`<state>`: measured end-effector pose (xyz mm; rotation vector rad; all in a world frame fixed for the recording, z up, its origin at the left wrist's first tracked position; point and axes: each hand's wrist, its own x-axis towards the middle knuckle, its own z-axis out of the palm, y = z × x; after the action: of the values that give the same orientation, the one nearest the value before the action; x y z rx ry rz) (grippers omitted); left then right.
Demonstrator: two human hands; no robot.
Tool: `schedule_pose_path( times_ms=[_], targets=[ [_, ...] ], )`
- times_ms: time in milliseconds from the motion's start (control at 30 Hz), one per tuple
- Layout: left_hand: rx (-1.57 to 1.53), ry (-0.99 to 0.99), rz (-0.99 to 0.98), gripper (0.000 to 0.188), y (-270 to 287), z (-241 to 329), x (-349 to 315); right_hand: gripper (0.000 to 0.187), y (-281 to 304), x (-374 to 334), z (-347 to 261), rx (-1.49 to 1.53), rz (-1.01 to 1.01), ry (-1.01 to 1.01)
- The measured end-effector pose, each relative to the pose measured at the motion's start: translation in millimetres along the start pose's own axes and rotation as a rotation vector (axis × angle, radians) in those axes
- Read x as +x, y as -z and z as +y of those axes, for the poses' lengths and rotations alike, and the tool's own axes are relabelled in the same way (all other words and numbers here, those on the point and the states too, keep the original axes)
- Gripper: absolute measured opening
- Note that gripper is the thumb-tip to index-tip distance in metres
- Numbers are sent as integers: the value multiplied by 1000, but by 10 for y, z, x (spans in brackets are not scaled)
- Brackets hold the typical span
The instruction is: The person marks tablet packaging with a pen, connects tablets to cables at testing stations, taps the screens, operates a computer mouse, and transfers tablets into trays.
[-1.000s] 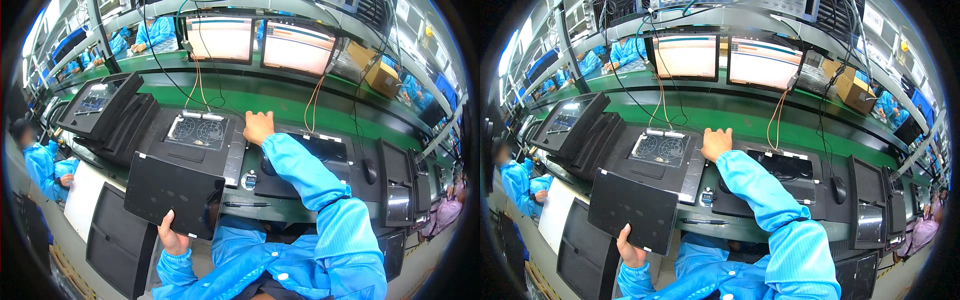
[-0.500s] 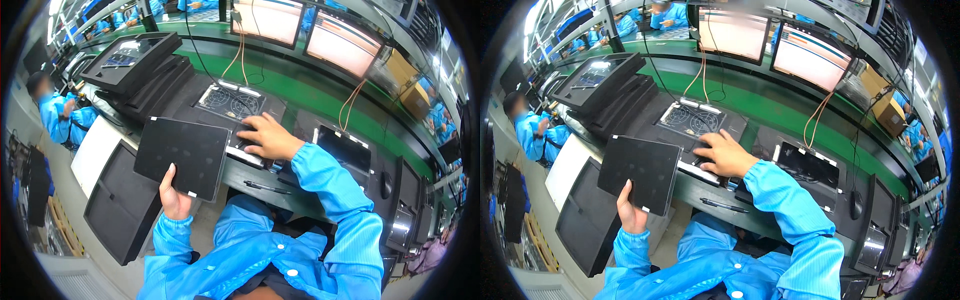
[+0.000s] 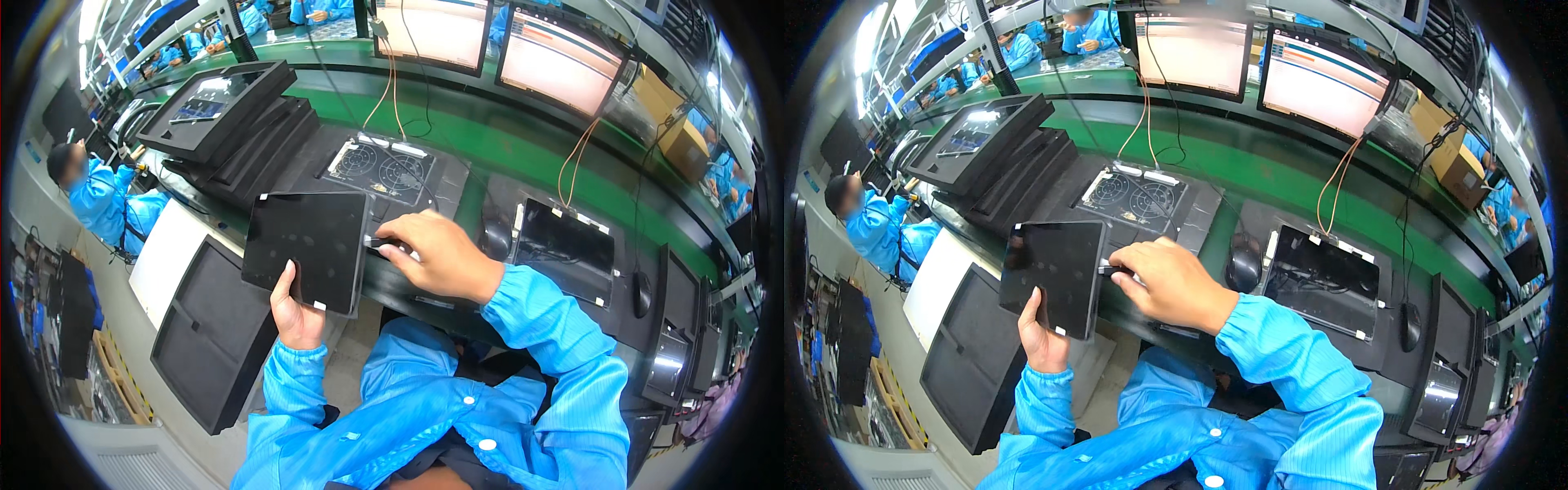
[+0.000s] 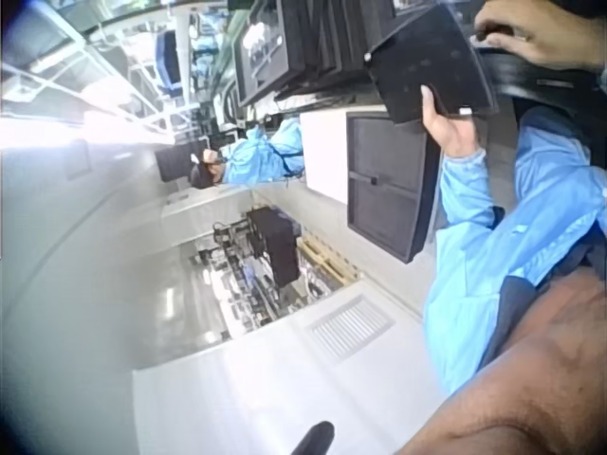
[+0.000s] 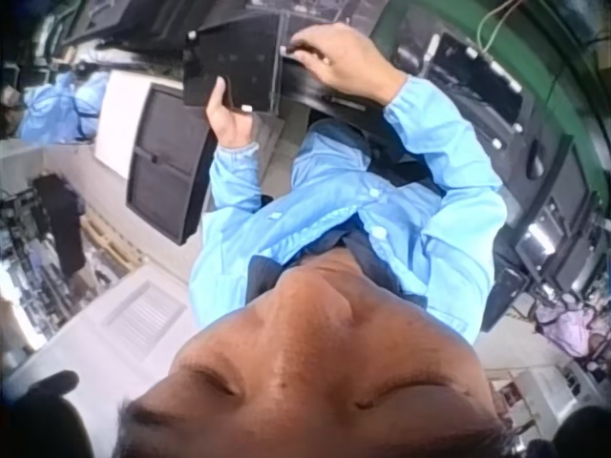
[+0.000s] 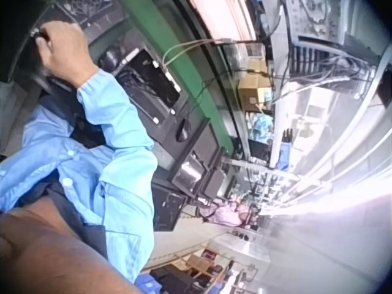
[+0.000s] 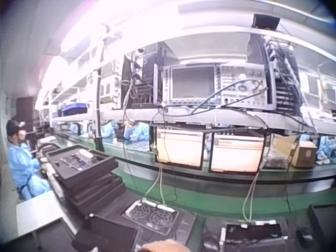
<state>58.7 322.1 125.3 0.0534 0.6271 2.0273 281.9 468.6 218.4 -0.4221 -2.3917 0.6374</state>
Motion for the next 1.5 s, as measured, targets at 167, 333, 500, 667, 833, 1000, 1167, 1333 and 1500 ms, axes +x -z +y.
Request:
schedule_pose_path(
  times_ms=[167, 333, 500, 667, 833, 1000, 1167, 1333, 1500],
  targets=[
    [517, 51, -233, 49, -104, 424, -242, 27, 487, 77, 7, -380, 163, 219],
    [1040, 268, -500, 47, -270, 766, -490, 30, 736, 47, -120, -233, 17, 237],
    [1410, 444, -643, 40, -367, 729, -481, 27, 664, 9, -204, -190, -53, 313],
    [1460, 412, -730, 37, -346, 673, -482, 26, 607, -51, -242, -166, -95, 343],
    [1456, 381, -699, 39, -318, 657, -487, 30, 634, -77, -238, -192, -106, 358],
    [1487, 426, -704, 40, -305, 642, -478, 39, 653, -88, -228, -307, -186, 339],
    [1564, 342, -730, 43, -326, 651, -476, 36, 661, -52, -233, -255, -210, 394],
    [1631, 263, -772, 42, -336, 655, -463, 31, 622, -76, -230, -278, -274, 406],
    [1610, 440, -724, 44, -309, 618, -438, 24, 542, -121, -152, -363, -199, 395]
  ],
)
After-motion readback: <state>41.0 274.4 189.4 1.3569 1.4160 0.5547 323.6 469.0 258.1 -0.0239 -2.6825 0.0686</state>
